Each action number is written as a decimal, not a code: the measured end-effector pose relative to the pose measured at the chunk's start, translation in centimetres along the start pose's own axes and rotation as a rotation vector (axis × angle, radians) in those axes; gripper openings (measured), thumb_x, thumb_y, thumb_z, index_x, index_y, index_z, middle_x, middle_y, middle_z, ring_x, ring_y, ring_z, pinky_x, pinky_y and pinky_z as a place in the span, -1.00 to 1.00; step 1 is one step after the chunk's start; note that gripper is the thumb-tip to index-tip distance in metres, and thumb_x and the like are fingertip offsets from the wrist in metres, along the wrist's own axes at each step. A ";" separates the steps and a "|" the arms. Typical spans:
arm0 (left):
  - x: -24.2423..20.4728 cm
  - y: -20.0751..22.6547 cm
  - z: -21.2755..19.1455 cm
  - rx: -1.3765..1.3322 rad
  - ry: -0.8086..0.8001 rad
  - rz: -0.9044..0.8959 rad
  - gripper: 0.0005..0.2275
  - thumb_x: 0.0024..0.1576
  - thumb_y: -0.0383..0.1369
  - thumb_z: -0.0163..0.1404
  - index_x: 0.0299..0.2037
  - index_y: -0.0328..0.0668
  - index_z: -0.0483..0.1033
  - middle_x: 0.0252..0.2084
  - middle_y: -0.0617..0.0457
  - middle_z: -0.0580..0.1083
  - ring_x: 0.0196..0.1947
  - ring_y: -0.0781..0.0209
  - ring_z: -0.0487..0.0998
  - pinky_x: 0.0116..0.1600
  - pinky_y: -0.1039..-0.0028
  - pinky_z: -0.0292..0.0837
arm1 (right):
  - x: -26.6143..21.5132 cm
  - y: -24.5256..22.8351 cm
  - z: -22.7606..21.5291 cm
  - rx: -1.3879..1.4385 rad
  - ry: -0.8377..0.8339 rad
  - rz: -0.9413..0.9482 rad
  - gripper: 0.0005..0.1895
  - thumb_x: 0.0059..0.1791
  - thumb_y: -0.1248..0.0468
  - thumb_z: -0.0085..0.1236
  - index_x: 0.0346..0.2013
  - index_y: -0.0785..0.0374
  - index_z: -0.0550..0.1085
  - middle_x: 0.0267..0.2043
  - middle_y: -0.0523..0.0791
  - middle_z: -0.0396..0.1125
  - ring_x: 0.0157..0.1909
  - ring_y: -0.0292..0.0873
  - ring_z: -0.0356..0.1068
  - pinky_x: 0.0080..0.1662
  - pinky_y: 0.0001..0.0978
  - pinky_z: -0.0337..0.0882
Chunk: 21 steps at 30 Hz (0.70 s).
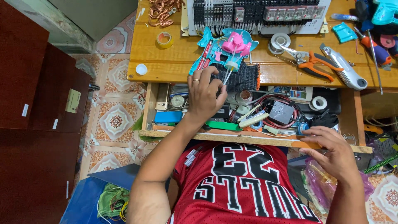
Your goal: Assembling and repairing a small plastic toy using hand tools
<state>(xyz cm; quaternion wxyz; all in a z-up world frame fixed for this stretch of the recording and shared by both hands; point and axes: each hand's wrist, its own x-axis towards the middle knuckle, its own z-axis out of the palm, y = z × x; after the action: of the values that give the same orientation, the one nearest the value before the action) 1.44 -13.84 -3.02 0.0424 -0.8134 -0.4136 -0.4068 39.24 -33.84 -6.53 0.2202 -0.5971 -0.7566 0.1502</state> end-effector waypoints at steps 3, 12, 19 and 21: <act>0.2 0.1 -0.1 0.025 0.012 -0.008 -0.88 0.02 -0.36 0.16 -0.45 -0.11 0.47 -0.04 -0.02 0.41 -0.11 -0.10 0.40 -0.14 0.13 0.17 | 0.2 -0.4 -0.2 0.028 0.002 -0.025 -0.64 -0.18 0.07 0.34 -0.13 0.06 0.61 0.09 -0.16 0.51 0.23 -0.06 0.42 0.29 -0.10 0.35; 0.1 -0.1 0.9 0.036 0.031 0.004 -0.88 0.00 -0.50 0.17 -0.45 -0.18 0.44 -0.03 -0.01 0.44 -0.09 -0.07 0.41 -0.14 0.17 0.14 | 0.3 -0.8 -0.3 0.037 0.007 0.007 -0.64 -0.19 0.08 0.36 -0.14 0.07 0.63 0.07 -0.16 0.51 0.22 -0.08 0.43 0.23 -0.13 0.41; 0.5 0.4 -0.6 0.003 0.042 -0.032 -0.81 -0.01 -0.24 0.19 -0.42 -0.10 0.46 -0.01 -0.04 0.43 -0.08 -0.13 0.41 -0.13 0.13 0.16 | 0.5 -1.0 -0.4 0.041 0.028 0.004 -0.65 -0.19 0.07 0.36 -0.16 0.09 0.63 0.06 -0.15 0.52 0.19 -0.07 0.45 0.22 -0.11 0.41; 0.8 0.3 -1.0 -0.020 0.052 -0.051 -0.72 -0.02 -0.11 0.24 -0.39 -0.10 0.48 -0.02 -0.05 0.43 -0.05 -0.13 0.41 -0.10 0.11 0.20 | 0.6 -1.1 -0.6 0.027 0.030 0.005 -0.64 -0.19 0.06 0.35 -0.16 0.10 0.63 0.07 -0.15 0.52 0.19 -0.06 0.45 0.24 -0.10 0.42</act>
<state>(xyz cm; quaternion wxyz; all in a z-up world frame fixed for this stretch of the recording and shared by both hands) 1.30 -13.91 -1.74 0.0347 -0.7923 -0.4289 -0.4327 38.51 -33.54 -5.41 0.2394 -0.5981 -0.7495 0.1520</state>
